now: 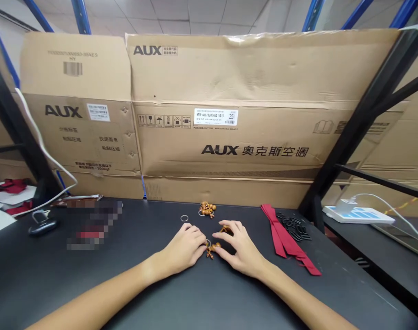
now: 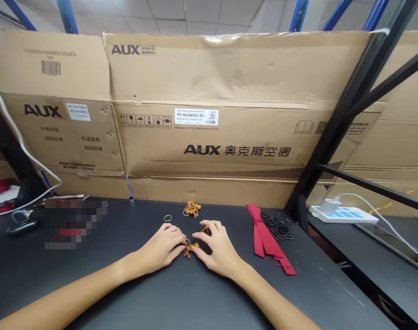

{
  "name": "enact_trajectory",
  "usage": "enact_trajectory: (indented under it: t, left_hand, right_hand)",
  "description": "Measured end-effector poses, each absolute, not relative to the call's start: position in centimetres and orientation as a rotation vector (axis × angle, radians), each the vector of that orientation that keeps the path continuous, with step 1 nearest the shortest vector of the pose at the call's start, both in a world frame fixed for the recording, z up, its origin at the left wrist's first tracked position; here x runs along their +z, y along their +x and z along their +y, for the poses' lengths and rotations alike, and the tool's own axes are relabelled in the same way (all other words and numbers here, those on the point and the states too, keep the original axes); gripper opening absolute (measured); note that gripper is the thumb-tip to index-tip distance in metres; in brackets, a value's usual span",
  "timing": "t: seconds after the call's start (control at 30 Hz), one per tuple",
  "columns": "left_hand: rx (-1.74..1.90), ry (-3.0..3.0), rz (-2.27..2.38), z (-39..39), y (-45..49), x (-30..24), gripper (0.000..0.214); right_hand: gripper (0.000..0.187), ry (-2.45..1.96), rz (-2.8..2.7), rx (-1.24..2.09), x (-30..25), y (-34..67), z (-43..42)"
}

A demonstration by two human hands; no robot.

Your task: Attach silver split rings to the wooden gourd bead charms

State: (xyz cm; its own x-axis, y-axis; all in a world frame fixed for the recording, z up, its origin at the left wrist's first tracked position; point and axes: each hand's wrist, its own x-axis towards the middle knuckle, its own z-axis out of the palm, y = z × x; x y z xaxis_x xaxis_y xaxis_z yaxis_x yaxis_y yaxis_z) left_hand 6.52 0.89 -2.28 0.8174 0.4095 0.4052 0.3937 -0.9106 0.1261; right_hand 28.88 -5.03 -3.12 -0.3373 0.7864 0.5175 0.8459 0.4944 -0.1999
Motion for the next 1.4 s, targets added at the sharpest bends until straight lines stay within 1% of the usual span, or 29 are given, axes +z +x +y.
enact_trajectory:
  t: [0.1, 0.17, 0.43, 0.6, 0.8, 0.9, 1.1, 1.23, 1.4]
  left_hand:
    - [0.648, 2.929, 0.648, 0.78, 6.64, -2.20, 0.017]
    - [0.654, 2.905, 0.636, 0.84, 6.55, -2.05, 0.017]
    - [0.679, 2.800, 0.609, 0.85, 6.21, -1.77, 0.013]
    - [0.728, 2.792, 0.587, 0.74, 6.04, -1.82, 0.012]
    - [0.726, 2.748, 0.534, 0.51, 6.14, -1.82, 0.010]
    - [0.727, 2.726, 0.538, 0.49, 6.26, -1.89, 0.013]
    - [0.711, 2.706, 0.564, 0.71, 6.20, -2.16, 0.015]
    - [0.721, 2.699, 0.598, 0.61, 6.17, -2.23, 0.009]
    - [0.718, 2.724, 0.578, 0.32, 6.23, -2.00, 0.009]
  right_hand:
    - [0.015, -1.351, -2.224, -0.106, -3.06, 28.35, -5.37]
    - [0.012, -1.355, -2.227, -0.092, -3.19, 28.46, -5.28]
    - [0.011, -1.321, -2.173, 0.010, -3.83, 29.13, -4.85]
    - [0.014, -1.243, -2.177, 0.126, -3.45, 28.60, -5.35]
    - [0.015, -1.217, -2.176, 0.187, -3.10, 28.39, -5.54]
    - [0.016, -1.225, -2.165, 0.180, -3.26, 28.51, -5.34]
    - [0.014, -1.361, -2.094, 0.036, -3.77, 28.94, -4.83]
    - [0.013, -1.319, -2.127, 0.073, -3.65, 28.90, -5.01]
    - [0.013, -1.277, -2.151, 0.138, -3.30, 28.31, -5.48]
